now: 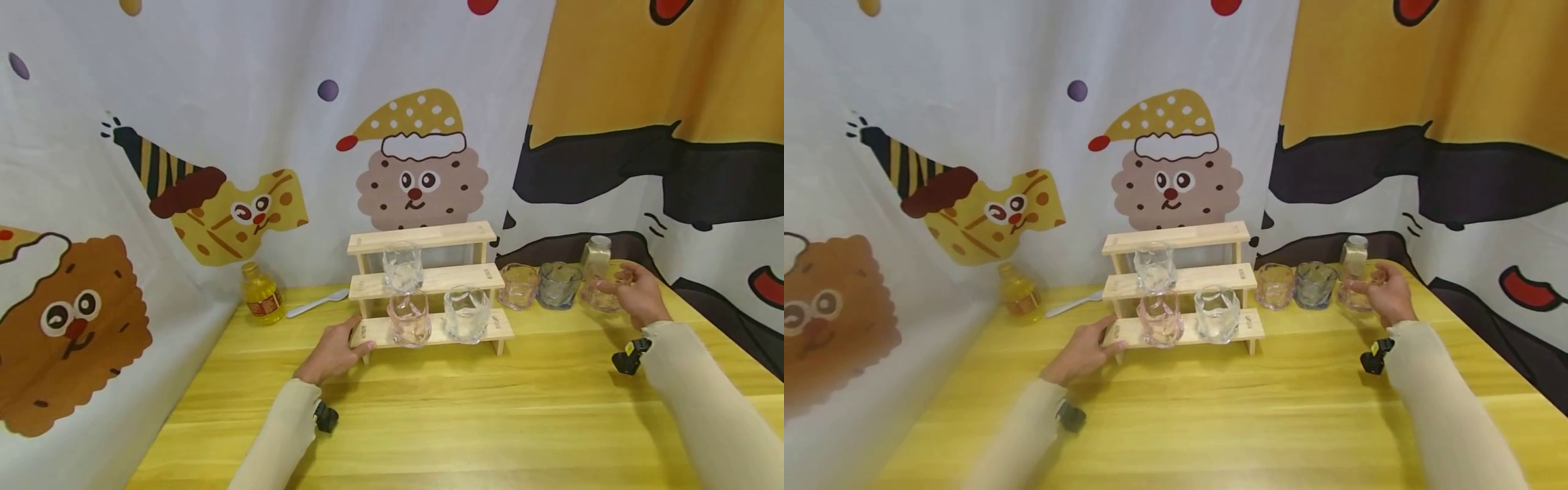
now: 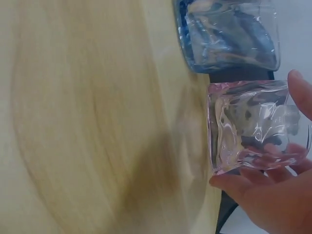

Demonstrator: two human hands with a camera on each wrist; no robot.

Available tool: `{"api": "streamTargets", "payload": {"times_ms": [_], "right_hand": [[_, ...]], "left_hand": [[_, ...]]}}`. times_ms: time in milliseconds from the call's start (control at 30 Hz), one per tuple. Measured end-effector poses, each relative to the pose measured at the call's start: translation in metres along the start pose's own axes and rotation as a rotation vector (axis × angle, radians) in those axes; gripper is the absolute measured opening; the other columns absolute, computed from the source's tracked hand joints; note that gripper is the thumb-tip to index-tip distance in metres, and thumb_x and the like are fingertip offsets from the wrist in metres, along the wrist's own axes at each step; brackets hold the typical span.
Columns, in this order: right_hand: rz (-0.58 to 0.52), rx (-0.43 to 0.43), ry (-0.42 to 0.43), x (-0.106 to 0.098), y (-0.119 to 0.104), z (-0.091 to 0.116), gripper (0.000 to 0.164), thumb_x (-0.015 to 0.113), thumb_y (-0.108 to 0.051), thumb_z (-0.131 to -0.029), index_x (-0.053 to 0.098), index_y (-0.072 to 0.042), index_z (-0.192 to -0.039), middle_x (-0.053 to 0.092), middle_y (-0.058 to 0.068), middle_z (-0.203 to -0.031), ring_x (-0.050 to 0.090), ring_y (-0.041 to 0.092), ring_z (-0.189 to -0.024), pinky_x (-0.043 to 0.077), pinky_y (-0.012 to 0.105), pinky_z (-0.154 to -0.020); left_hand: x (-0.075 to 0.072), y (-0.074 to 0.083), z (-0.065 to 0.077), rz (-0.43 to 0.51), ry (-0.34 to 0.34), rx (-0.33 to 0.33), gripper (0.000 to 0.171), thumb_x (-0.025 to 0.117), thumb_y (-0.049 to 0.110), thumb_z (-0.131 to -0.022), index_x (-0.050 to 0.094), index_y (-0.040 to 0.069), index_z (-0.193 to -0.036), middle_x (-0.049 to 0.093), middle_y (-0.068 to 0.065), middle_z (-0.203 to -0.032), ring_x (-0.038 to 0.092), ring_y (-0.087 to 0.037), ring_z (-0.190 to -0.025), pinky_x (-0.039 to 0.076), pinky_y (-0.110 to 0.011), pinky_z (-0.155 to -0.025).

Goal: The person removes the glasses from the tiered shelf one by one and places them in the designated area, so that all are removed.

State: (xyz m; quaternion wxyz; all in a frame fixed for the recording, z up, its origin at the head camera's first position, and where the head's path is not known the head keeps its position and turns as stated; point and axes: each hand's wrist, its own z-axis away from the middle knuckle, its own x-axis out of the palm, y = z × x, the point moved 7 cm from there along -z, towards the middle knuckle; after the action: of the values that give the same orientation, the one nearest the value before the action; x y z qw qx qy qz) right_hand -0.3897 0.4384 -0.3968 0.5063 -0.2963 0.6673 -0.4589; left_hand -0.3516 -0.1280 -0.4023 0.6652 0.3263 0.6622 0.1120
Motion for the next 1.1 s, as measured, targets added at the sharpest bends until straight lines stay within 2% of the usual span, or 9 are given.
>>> {"api": "streamTargets", "payload": {"times_ms": [133,233,300,367,500,700,833,967,1100], "right_hand": [[0.014,-0.030,-0.059,0.006,-0.001,-0.005,0.089,0.060,-0.031,-0.100,0.003,0.003,-0.159,0.025,0.034,-0.152,0.021,0.052,-0.143,0.024,0.069,-0.114],[0.031,-0.053,-0.135,0.008,-0.002,-0.006,0.091,0.058,-0.031,-0.102,-0.004,0.005,-0.158,0.005,0.039,-0.160,0.006,0.059,-0.148,0.018,0.073,-0.114],[0.042,-0.060,-0.173,0.009,-0.002,-0.007,0.093,0.057,-0.031,-0.102,-0.008,0.005,-0.158,-0.001,0.041,-0.160,-0.002,0.062,-0.147,0.015,0.075,-0.113],[0.052,-0.064,-0.188,0.009,-0.002,-0.008,0.094,0.056,-0.032,-0.102,-0.010,0.005,-0.158,-0.002,0.040,-0.160,-0.003,0.062,-0.147,0.014,0.076,-0.112],[0.048,-0.055,-0.213,0.010,-0.001,-0.011,0.093,0.055,-0.028,-0.103,-0.013,0.003,-0.157,-0.007,0.040,-0.161,-0.006,0.062,-0.147,0.014,0.076,-0.112],[0.066,-0.024,-0.221,0.009,-0.002,-0.012,0.090,0.054,-0.025,-0.103,-0.013,0.002,-0.158,-0.012,0.036,-0.162,-0.010,0.060,-0.147,0.012,0.076,-0.113],[0.095,-0.017,-0.216,0.011,-0.005,-0.014,0.089,0.054,-0.024,-0.102,-0.011,0.000,-0.159,-0.013,0.032,-0.163,-0.009,0.060,-0.147,0.009,0.077,-0.113],[0.120,-0.026,-0.243,0.014,-0.008,-0.017,0.093,0.056,-0.022,-0.101,-0.015,-0.002,-0.158,-0.016,0.031,-0.163,-0.009,0.061,-0.146,0.009,0.077,-0.112],[0.204,-0.024,-0.293,0.013,-0.012,-0.014,0.103,0.057,-0.023,-0.100,-0.029,-0.007,-0.154,-0.028,0.028,-0.160,-0.014,0.061,-0.145,0.005,0.078,-0.112]], "left_hand": [[0.001,-0.002,-0.001,0.005,-0.010,-0.007,0.068,0.069,0.029,-0.096,0.041,0.002,-0.152,0.070,-0.014,-0.105,0.060,-0.015,-0.077,0.051,-0.037,-0.079],[0.000,-0.002,-0.002,0.000,0.002,0.001,0.069,0.069,0.029,-0.096,0.040,0.002,-0.153,0.070,-0.016,-0.115,0.065,-0.017,-0.087,0.053,-0.038,-0.084],[-0.001,-0.002,-0.002,-0.002,0.009,0.007,0.069,0.069,0.029,-0.096,0.040,0.002,-0.153,0.068,-0.019,-0.124,0.068,-0.022,-0.098,0.054,-0.041,-0.088],[-0.002,-0.002,-0.002,-0.005,0.015,0.009,0.069,0.069,0.029,-0.096,0.040,0.002,-0.153,0.066,-0.021,-0.129,0.067,-0.026,-0.107,0.054,-0.044,-0.093],[-0.001,-0.002,-0.002,-0.014,0.013,0.000,0.069,0.069,0.030,-0.096,0.041,0.002,-0.153,0.067,-0.020,-0.127,0.068,-0.027,-0.104,0.053,-0.044,-0.093],[0.003,-0.003,-0.001,-0.006,0.003,-0.005,0.068,0.069,0.029,-0.096,0.041,0.002,-0.152,0.068,-0.019,-0.123,0.063,-0.016,-0.086,0.052,-0.039,-0.084],[0.003,-0.004,-0.001,0.014,0.003,-0.010,0.068,0.069,0.028,-0.097,0.040,0.003,-0.153,0.070,-0.016,-0.112,0.058,-0.013,-0.073,0.050,-0.036,-0.078],[0.000,-0.002,0.000,0.008,0.013,-0.006,0.069,0.069,0.029,-0.096,0.041,0.002,-0.153,0.070,-0.016,-0.111,0.063,-0.015,-0.080,0.052,-0.039,-0.082],[-0.001,-0.002,0.000,-0.003,0.015,0.000,0.068,0.069,0.030,-0.096,0.042,0.002,-0.152,0.070,-0.017,-0.117,0.067,-0.019,-0.093,0.054,-0.041,-0.088]]}}
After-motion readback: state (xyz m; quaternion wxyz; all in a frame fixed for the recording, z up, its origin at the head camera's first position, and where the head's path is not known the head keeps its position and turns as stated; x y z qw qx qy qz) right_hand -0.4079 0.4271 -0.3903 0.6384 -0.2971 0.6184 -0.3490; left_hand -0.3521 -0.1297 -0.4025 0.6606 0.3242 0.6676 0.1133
